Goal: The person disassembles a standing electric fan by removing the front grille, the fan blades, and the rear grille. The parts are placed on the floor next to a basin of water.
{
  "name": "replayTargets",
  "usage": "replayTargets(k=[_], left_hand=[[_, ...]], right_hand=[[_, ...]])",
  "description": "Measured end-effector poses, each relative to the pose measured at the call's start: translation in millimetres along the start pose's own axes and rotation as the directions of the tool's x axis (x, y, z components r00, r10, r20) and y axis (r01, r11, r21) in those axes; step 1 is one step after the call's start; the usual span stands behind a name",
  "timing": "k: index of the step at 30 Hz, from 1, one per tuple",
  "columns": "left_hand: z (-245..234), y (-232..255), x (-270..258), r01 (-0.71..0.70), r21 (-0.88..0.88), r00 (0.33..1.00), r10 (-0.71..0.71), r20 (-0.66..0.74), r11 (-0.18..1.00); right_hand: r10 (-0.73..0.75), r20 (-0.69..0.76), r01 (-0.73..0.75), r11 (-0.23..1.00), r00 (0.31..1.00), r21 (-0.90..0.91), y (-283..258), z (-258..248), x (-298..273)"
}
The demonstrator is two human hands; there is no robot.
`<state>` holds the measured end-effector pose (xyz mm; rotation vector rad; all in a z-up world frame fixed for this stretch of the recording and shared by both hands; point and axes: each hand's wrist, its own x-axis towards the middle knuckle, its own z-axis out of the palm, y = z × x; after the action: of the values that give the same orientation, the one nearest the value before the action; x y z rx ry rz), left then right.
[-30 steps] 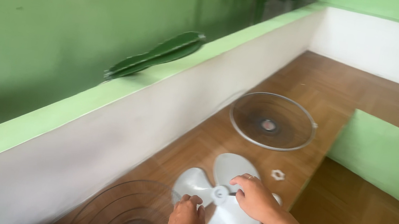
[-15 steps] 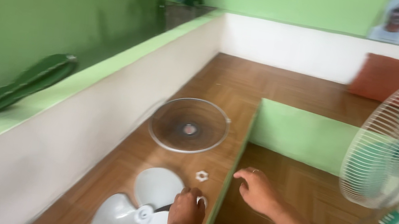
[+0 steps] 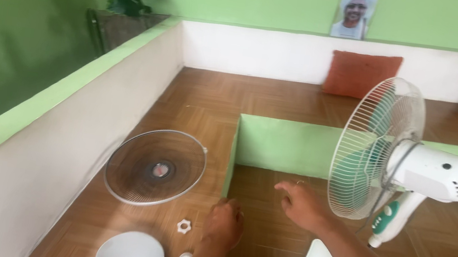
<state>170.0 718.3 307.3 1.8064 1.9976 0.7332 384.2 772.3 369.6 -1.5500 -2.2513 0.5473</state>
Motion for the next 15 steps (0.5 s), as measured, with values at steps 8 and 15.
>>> replayTargets(k=[8,15], left_hand=[[-12,21,54,-0.103,-0.059,0.994,0.104,0.022,0.993],[-11,30,80,-0.127,-0.059,0.982,0.134,0.135,0.99]], right_hand=[[0.064,-0.613,-0.196,0.969,0.787,-0.151,-11,-49,23],[0.354,-0.66,-0.444,0.896,0.663,0.034,-2,-75,50]])
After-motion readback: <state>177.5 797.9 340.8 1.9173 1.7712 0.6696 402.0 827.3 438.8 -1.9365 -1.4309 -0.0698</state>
